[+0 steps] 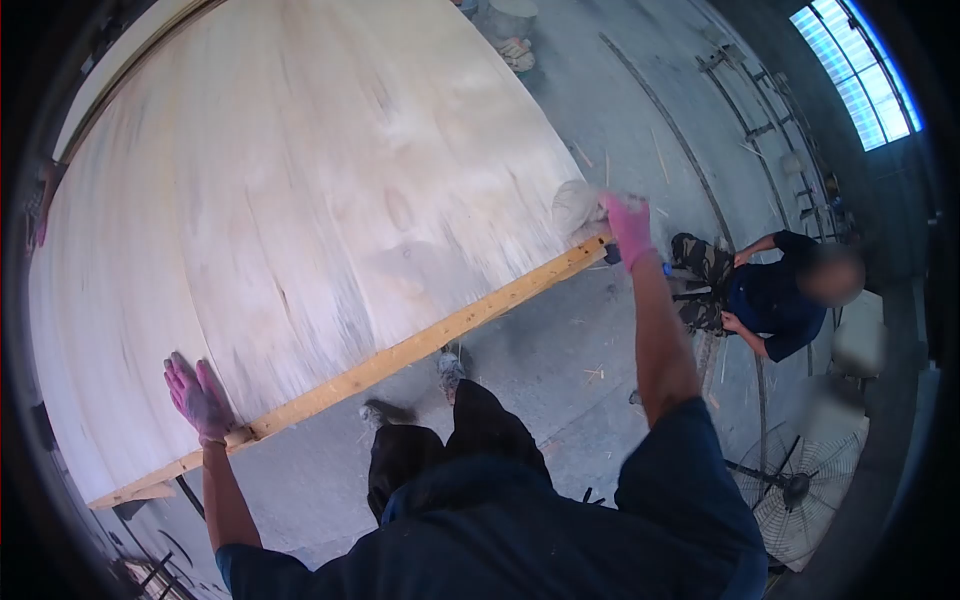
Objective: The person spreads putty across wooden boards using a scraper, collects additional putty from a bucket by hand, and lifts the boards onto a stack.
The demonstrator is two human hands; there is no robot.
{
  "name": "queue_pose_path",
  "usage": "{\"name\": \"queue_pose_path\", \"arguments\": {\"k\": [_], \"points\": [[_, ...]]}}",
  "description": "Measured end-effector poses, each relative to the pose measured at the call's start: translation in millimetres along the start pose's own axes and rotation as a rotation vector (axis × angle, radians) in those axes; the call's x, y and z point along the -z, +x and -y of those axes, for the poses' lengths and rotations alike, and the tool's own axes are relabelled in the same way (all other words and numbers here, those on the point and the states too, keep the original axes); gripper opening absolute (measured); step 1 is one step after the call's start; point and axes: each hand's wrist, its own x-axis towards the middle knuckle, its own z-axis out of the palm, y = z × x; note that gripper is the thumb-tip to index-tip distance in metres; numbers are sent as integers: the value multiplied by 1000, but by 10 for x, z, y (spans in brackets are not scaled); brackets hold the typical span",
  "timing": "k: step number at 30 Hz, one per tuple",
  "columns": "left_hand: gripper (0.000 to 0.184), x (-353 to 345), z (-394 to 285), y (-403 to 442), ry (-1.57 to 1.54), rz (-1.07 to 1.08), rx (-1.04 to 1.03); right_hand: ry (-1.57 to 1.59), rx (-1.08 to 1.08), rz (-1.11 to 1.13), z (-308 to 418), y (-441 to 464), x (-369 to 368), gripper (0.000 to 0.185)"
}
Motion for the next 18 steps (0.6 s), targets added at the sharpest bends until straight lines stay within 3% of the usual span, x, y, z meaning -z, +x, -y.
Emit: {"name": "queue_pose_path", "arguments": {"k": [3,5,10,12,14,16,17,18], "points": [[62,63,-51,-11,-11,-27,-34,-617,331,53,244,92,-81,41],[61,5,-94,3,19,-46,-22,-795,371,-103,217,-53,-296,45],[66,16,-132,4,-39,-99,-30,-761,782,21,-86,-989,-806,28],[76,175,-206,10,-19,-6,-7,-649,319,256,168,-1394,-1239,30],[84,245,-90,66,-93,75,-146,-226,164,327,164,-1648,-1827,37],[80,325,311,344,-274,95,-343,189,-20,313,150,-1802,-2480,55],[80,304,545,535,-334,97,-428,-157,453,349,231,-1781,-2809,54],[79,134,840,741,-272,21,-363,-511,915,361,387,-1698,-3093,53]]}}
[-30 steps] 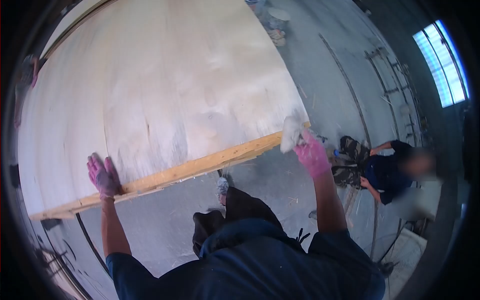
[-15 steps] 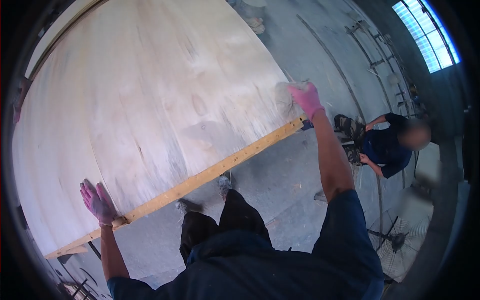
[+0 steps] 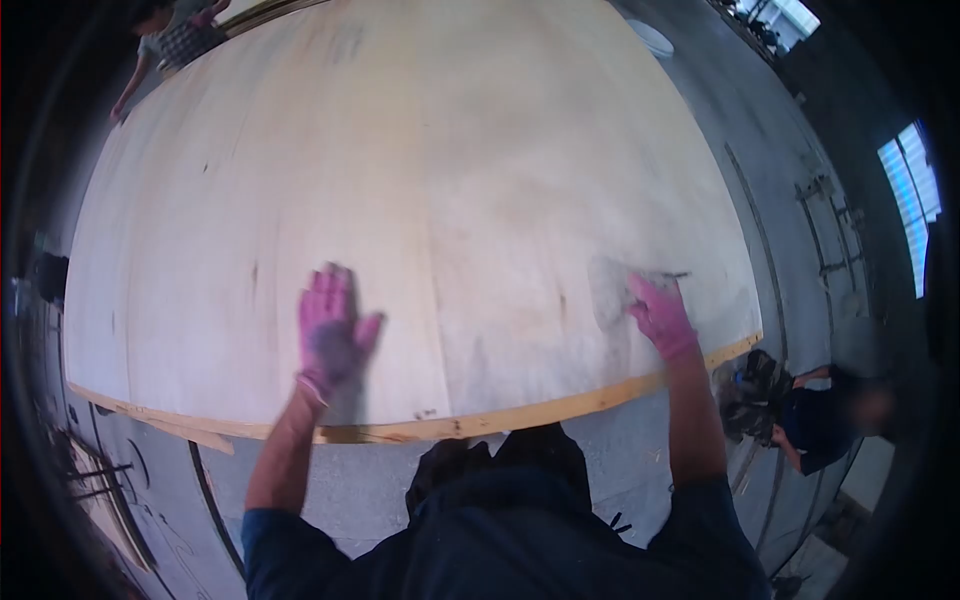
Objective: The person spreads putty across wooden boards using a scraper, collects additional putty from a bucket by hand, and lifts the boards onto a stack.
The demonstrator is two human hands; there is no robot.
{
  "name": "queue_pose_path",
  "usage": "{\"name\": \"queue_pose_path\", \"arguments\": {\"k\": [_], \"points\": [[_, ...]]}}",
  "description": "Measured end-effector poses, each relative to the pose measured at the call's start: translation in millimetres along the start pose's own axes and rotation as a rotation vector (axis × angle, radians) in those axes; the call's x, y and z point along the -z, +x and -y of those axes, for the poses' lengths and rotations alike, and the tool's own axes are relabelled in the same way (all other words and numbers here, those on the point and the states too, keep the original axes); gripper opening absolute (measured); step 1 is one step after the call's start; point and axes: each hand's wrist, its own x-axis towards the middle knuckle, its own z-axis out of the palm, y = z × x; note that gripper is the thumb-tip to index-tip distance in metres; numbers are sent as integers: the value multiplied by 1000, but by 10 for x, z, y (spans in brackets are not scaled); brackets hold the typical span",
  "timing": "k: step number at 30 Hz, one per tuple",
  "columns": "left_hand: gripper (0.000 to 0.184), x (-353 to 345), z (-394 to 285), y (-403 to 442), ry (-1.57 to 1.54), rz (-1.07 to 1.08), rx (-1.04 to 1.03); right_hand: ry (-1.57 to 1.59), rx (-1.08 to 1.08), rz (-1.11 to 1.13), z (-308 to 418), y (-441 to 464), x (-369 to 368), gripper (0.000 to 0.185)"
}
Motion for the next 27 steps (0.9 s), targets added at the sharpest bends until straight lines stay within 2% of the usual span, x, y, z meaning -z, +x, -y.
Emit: {"name": "queue_pose_path", "arguments": {"k": [2,3,5,6,8,13,15,17,18,20,22,25,27], "points": [[76,-104,932,93,109,-63,191,-385,435,57,138,736,-403,51],[75,-60,1368,170,154,-64,301,-355,456,18,241,1164,-636,49],[69,-40,2145,250,220,-65,531,130,284,97,744,2018,-1014,46],[68,2,2223,307,197,-77,597,658,55,189,761,2485,-1325,43],[67,88,2233,380,158,-82,727,985,-224,312,762,3149,-1733,41],[68,-10,2420,452,197,-48,751,46,-279,408,1127,4152,-2334,47],[68,47,2345,422,183,-57,747,-308,77,443,1032,4559,-2546,52],[69,45,2382,403,207,-58,736,-494,280,437,891,4447,-2719,54],[69,35,2350,400,210,-63,728,-515,315,421,870,4267,-2758,53],[70,3,2373,367,207,-70,714,-483,292,457,1087,3711,-2609,51],[70,-10,2377,364,186,-84,706,-377,177,539,1743,2897,-2066,47],[70,16,2388,349,149,-100,679,-546,306,352,1829,1881,-1912,39],[70,27,2416,251,165,-89,629,-528,127,467,2099,1310,-1721,35]]}}
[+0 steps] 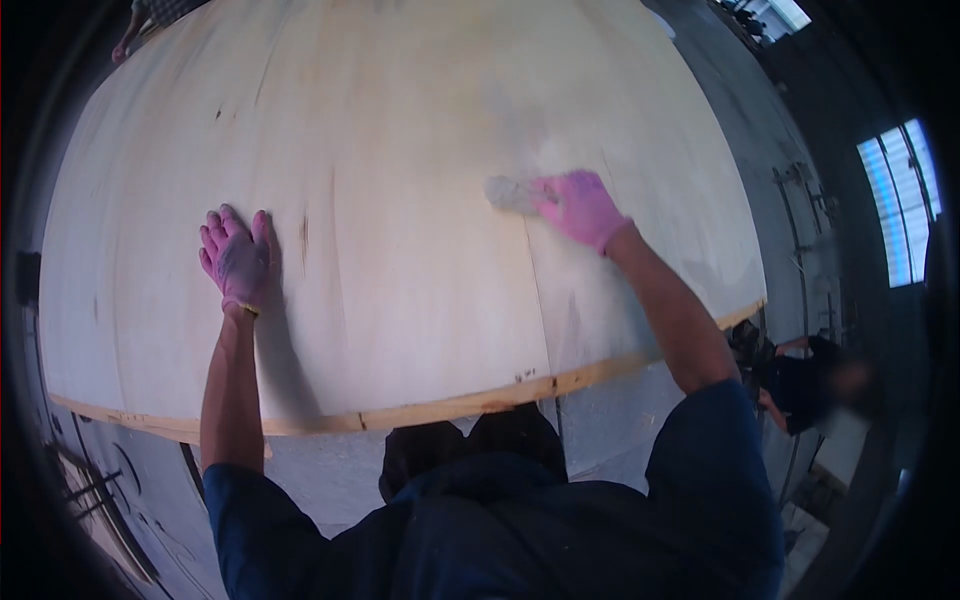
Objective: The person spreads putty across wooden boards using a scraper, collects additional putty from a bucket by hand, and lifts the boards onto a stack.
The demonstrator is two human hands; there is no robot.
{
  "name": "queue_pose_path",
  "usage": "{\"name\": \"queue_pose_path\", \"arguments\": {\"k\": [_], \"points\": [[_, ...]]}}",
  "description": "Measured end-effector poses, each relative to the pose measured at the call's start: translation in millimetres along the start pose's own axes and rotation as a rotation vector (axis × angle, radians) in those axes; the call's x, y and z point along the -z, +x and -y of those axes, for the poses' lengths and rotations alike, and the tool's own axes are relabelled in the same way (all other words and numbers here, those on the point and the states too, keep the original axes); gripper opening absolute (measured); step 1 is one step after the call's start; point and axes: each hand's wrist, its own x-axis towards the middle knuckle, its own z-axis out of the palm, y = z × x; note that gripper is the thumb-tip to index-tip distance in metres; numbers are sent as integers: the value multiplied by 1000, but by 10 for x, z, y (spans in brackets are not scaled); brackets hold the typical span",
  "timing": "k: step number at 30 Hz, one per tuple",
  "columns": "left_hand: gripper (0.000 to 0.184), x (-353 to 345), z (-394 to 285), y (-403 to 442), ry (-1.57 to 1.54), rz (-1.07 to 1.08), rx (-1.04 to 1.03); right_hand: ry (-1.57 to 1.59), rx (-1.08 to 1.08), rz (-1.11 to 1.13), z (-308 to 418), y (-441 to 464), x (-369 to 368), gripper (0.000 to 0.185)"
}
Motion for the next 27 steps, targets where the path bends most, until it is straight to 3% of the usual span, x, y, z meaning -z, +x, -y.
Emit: {"name": "queue_pose_path", "arguments": {"k": [3,6,7,8,10,13,16,20,21,23,27], "points": [[68,118,773,11,-72,54,-336,133,115,-261,79,-842,-353,38],[63,219,1801,-289,14,-62,-131,-267,100,-174,-95,-937,-380,37],[62,116,2217,-338,127,-67,-168,-143,-61,-186,-69,-727,-317,38],[62,154,2252,-381,132,-61,-156,-16,-224,-193,-28,-496,-221,40],[62,210,2324,-495,146,-45,-116,-30,-103,-163,65,-266,-114,42],[61,184,2339,-437,110,-67,-127,71,-104,-97,198,-651,-212,41],[61,51,2484,-417,112,-88,-163,138,-166,123,419,-1292,-181,35],[62,-42,2514,-380,175,-71,-92,204,59,-317,823,-2145,-388,27],[62,-24,2450,-381,177,-71,-73,246,24,-357,979,-2188,-439,26],[64,74,2312,-443,188,-67,-41,334,-52,-433,1400,-2142,-558,25],[66,26,2367,-429,195,-52,-104,452,-125,-310,2303,-1720,-516,24]]}}
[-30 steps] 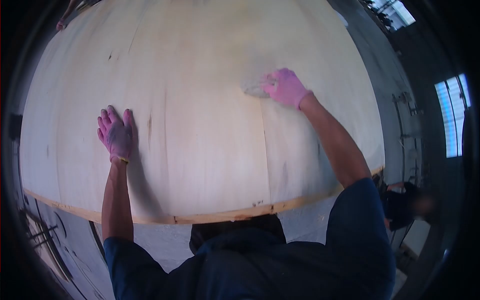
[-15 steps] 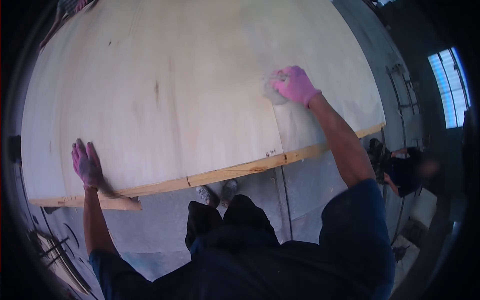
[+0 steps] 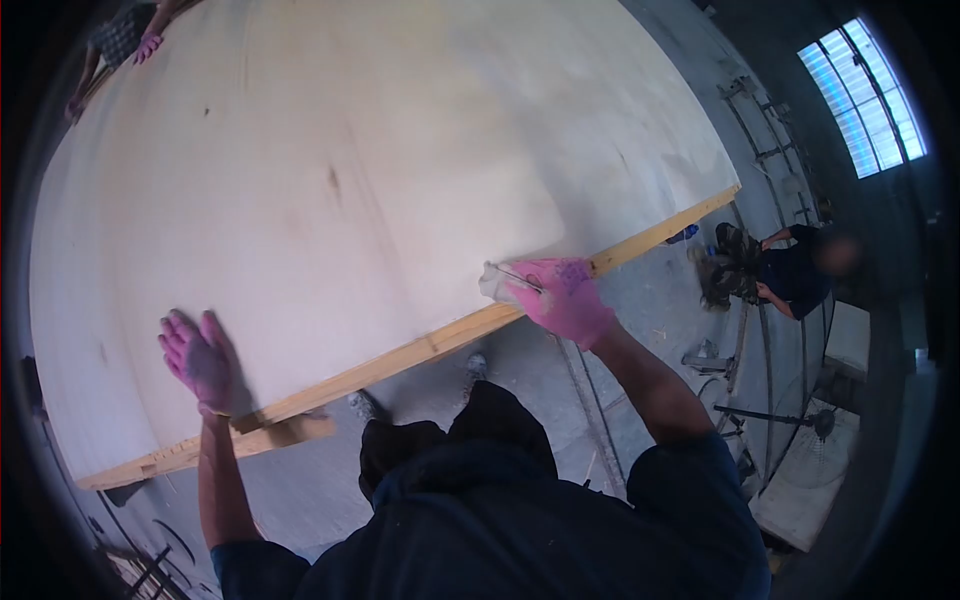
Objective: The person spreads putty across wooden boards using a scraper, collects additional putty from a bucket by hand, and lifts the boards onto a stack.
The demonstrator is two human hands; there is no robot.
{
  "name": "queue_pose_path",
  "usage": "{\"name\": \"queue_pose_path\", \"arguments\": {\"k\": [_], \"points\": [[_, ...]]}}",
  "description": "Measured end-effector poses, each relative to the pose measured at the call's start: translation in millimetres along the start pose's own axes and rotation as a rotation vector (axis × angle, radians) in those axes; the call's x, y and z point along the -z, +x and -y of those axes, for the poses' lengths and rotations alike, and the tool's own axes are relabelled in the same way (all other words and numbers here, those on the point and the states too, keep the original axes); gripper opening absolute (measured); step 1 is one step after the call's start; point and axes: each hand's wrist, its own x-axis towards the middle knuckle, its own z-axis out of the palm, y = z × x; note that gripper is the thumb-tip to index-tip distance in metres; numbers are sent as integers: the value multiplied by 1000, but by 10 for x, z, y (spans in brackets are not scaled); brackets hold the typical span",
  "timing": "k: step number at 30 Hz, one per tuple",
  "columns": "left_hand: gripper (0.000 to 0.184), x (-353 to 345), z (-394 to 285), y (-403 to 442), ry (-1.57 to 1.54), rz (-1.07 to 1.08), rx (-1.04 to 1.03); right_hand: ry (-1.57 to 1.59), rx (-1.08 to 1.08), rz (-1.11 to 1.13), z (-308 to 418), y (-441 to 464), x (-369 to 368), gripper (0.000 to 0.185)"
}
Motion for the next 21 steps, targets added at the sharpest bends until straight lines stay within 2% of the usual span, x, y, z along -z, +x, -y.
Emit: {"name": "queue_pose_path", "arguments": {"k": [2,5,6,8,11,12,14,17,18,19,20,21], "points": [[66,97,13,-46,-80,-67,-169,59,-188,87,318,114,-182,24],[63,291,415,197,-259,-42,-499,800,-274,-123,562,361,-621,17],[62,353,681,248,-314,-6,-605,463,-100,-204,683,468,-700,19],[61,57,1545,493,-268,-41,-454,-199,265,-361,806,673,-759,23],[59,-680,3210,791,-160,-81,-146,550,-328,-89,637,974,-957,39],[60,-728,3400,692,-108,-99,-101,436,-352,-75,652,1139,-923,39],[61,-766,3734,658,5,-140,-51,223,-416,-74,766,1339,-947,40],[62,-635,3538,643,39,-91,67,-256,-276,-33,1104,983,-1165,39],[61,-714,3551,673,52,-55,107,-11,-370,165,1475,797,-1091,38],[60,-641,3456,662,111,-60,128,2,-277,43,1565,581,-1247,33],[60,-770,3546,636,134,-143,95,-210,56,-189,1606,338,-1501,24],[62,-659,3459,609,99,-120,109,-308,196,-261,1710,215,-1659,21]]}}
